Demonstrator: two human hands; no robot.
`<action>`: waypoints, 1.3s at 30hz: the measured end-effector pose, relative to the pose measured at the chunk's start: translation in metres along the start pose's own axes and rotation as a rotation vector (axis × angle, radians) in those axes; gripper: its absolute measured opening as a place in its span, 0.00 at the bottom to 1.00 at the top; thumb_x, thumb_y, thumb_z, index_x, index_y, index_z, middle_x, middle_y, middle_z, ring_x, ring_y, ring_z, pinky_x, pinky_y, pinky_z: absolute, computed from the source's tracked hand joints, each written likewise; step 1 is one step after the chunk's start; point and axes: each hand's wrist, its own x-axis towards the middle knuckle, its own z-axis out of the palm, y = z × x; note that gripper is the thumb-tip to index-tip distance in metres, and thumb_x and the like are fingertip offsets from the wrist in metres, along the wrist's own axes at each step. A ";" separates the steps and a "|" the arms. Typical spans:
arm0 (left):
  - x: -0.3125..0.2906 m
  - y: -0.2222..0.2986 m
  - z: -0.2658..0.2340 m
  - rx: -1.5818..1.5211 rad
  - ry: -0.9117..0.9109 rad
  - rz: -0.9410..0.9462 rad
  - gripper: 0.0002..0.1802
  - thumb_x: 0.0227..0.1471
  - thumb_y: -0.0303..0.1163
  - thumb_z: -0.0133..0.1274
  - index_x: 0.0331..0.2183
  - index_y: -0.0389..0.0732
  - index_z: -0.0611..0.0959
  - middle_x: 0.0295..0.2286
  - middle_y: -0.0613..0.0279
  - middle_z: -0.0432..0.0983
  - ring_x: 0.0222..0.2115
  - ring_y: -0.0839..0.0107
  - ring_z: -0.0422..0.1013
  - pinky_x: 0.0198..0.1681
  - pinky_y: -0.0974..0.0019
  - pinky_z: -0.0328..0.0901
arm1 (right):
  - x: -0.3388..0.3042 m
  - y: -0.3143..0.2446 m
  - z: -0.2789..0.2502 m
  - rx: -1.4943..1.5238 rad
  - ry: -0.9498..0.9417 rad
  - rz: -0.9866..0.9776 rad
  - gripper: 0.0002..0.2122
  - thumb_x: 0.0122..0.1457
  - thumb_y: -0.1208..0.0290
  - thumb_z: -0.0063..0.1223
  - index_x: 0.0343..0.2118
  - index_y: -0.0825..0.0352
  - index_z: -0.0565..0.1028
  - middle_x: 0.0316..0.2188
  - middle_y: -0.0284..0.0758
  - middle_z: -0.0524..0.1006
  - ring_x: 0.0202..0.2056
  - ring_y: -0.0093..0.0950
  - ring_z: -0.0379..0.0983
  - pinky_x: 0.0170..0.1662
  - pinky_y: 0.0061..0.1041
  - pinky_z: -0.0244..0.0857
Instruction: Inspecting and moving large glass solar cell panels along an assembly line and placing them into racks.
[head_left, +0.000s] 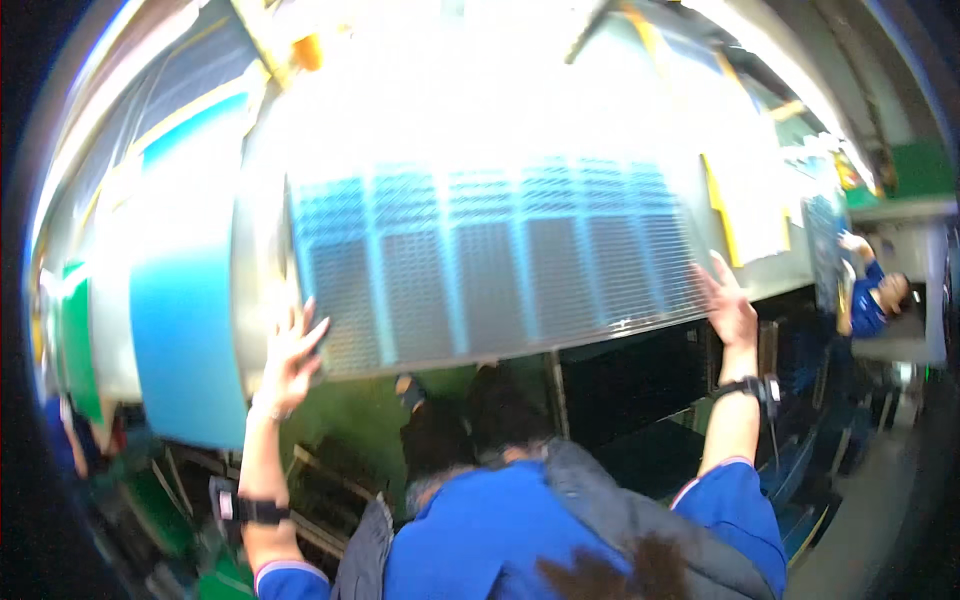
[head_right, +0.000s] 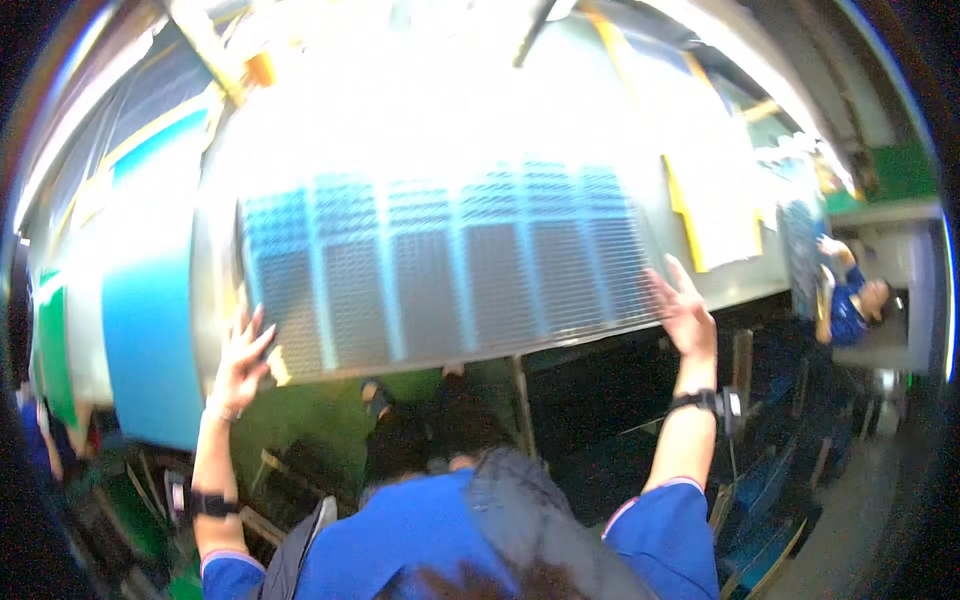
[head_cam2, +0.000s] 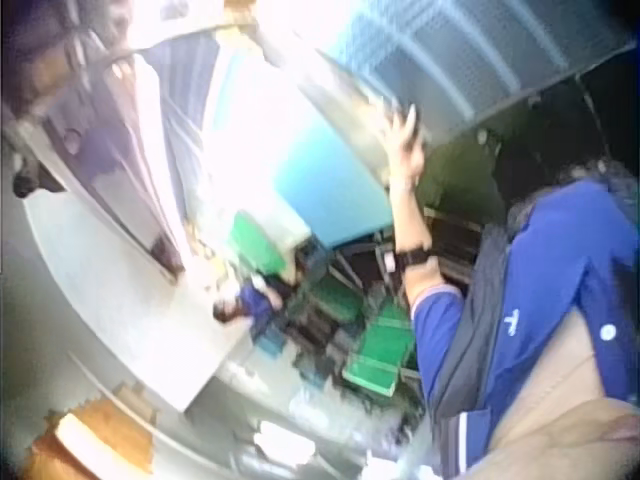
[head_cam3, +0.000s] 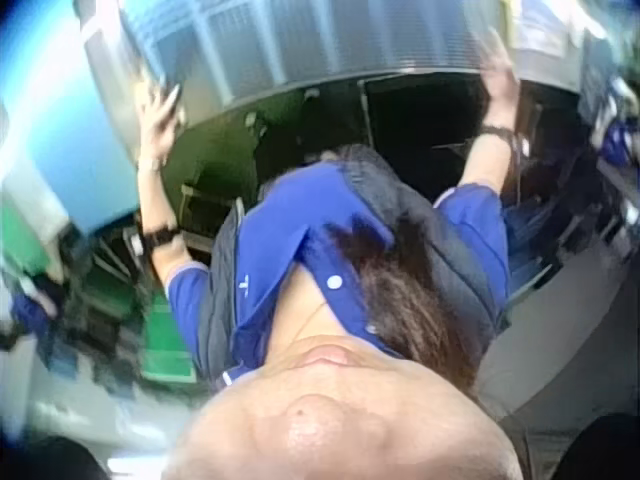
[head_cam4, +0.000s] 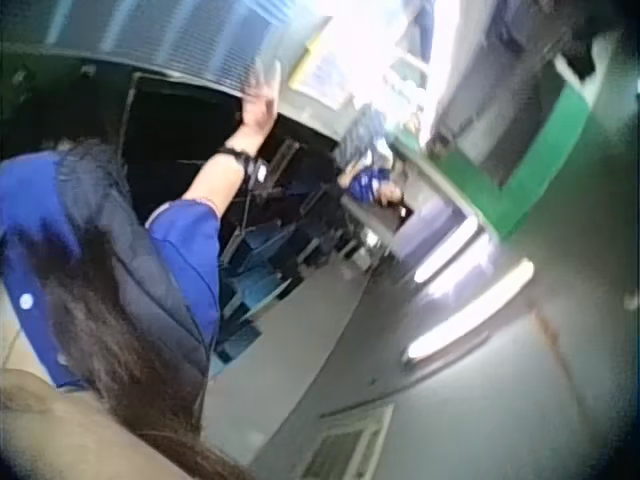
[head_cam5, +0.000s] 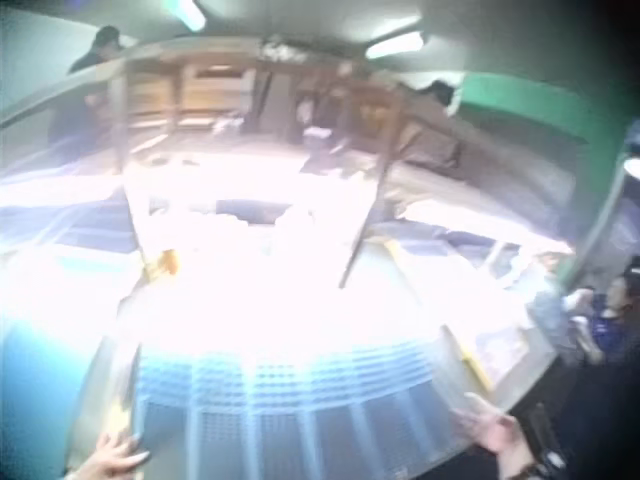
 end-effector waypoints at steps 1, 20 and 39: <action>0.001 0.002 -0.001 -0.043 0.033 0.039 0.38 0.37 0.15 0.51 0.55 0.46 0.73 0.63 0.52 0.51 0.66 0.51 0.37 0.66 0.46 0.29 | 0.010 -0.011 -0.002 0.033 0.015 0.067 0.48 0.49 0.52 0.63 0.66 0.62 0.43 0.58 0.53 0.61 0.58 0.39 0.62 0.61 0.39 0.57; 0.008 0.034 -0.009 0.039 0.020 -0.065 0.35 0.33 0.17 0.53 0.49 0.44 0.78 0.59 0.49 0.59 0.64 0.47 0.46 0.65 0.45 0.39 | 0.256 -0.029 0.005 -1.811 0.380 0.053 0.21 0.63 0.51 0.36 0.60 0.44 0.63 0.37 0.50 0.78 0.42 0.49 0.74 0.48 0.44 0.65; 0.009 0.031 -0.011 0.022 0.014 -0.100 0.36 0.32 0.17 0.55 0.49 0.47 0.79 0.58 0.49 0.60 0.63 0.46 0.47 0.65 0.44 0.39 | 0.260 -0.032 0.001 -1.730 0.352 0.147 0.22 0.62 0.50 0.38 0.60 0.38 0.62 0.45 0.45 0.76 0.49 0.44 0.72 0.54 0.38 0.63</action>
